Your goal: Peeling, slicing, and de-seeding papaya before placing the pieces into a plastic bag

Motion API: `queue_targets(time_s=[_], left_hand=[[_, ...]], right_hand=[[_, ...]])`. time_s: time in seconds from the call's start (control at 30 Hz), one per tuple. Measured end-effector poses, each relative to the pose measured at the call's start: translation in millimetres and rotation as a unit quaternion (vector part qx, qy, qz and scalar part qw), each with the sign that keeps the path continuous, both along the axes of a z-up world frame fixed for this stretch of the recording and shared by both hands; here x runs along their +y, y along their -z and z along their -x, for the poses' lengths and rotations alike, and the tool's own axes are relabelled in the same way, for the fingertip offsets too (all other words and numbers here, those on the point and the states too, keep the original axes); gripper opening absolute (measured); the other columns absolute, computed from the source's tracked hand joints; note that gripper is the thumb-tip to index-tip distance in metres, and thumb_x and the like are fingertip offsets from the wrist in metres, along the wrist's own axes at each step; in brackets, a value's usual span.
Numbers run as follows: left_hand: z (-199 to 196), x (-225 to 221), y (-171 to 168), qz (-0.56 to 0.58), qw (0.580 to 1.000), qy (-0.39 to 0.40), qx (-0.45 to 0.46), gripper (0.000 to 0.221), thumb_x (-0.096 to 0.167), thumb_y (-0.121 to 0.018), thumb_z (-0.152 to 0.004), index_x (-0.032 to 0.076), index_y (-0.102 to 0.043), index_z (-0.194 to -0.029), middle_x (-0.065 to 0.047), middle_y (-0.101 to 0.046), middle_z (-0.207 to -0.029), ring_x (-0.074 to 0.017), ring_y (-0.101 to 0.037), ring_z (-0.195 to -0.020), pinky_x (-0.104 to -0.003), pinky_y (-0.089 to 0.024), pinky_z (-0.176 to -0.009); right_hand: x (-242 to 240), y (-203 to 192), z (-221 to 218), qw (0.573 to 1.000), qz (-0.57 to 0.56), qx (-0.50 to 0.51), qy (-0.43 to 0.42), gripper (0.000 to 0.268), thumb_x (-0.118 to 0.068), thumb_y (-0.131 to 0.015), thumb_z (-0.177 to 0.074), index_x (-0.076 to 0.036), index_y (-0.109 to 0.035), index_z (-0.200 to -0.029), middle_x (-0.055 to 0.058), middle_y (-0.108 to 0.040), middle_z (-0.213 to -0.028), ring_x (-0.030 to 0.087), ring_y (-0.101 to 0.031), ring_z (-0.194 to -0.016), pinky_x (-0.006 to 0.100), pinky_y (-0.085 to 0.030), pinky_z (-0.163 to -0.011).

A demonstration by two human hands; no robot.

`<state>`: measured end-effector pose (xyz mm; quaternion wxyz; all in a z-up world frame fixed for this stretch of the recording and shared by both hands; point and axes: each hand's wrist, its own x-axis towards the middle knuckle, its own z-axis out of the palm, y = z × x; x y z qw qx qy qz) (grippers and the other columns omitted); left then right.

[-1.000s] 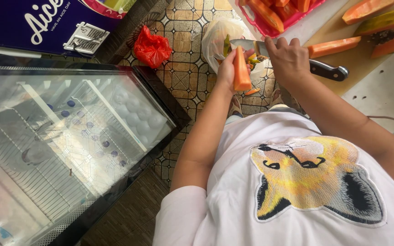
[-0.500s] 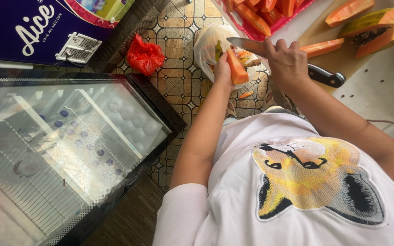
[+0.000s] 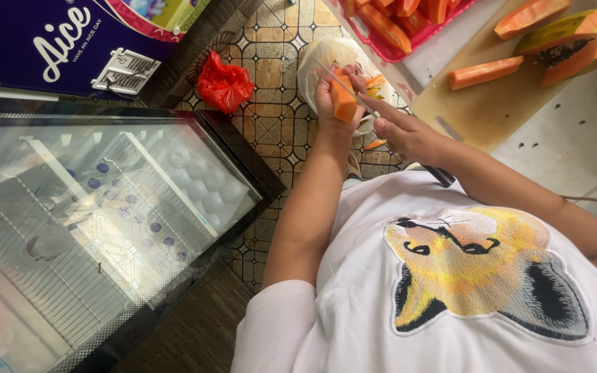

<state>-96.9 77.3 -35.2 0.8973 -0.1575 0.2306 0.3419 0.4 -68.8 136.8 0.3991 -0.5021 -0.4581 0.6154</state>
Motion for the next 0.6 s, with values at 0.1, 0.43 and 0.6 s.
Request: queue_targets(time_s=[0.1,0.43,0.6], left_hand=[[-2,-4,-8,-0.046,0.995,0.029,0.082,0.008,0.032,-0.061,-0.09,0.025,-0.062,-0.086,-0.002,-0.064,-0.084,-0.0177,-0.055,-0.062,-0.025,-0.05,-0.056],[12,-14,4,-0.052,0.987,0.147,0.051,0.037,0.042,-0.051,-0.108,0.009,-0.062,-0.121,-0.021,-0.064,-0.127,-0.0299,-0.072,-0.101,-0.04,-0.063,-0.087],[5,-13,26,-0.037,0.995,0.06,0.064,0.03,0.046,-0.039,-0.111,0.02,-0.053,-0.114,-0.008,-0.07,-0.116,-0.0316,-0.071,-0.099,-0.041,-0.064,-0.088]], right_hand=[[-4,10,6,0.998,0.062,-0.006,0.03,0.067,-0.044,-0.037,-0.101,-0.023,-0.02,-0.162,-0.011,-0.032,-0.157,0.012,-0.031,-0.05,0.024,-0.03,-0.041],[-8,0,-5,0.975,0.112,-0.19,-0.008,0.071,-0.06,-0.038,-0.093,-0.038,-0.027,-0.16,0.0,-0.044,-0.161,0.024,-0.044,-0.143,0.036,-0.032,-0.11],[-11,-7,2,0.956,0.036,-0.283,-0.063,0.072,-0.057,-0.032,-0.098,-0.031,-0.018,-0.163,0.009,-0.049,-0.156,0.035,-0.056,-0.126,0.041,-0.038,-0.1]])
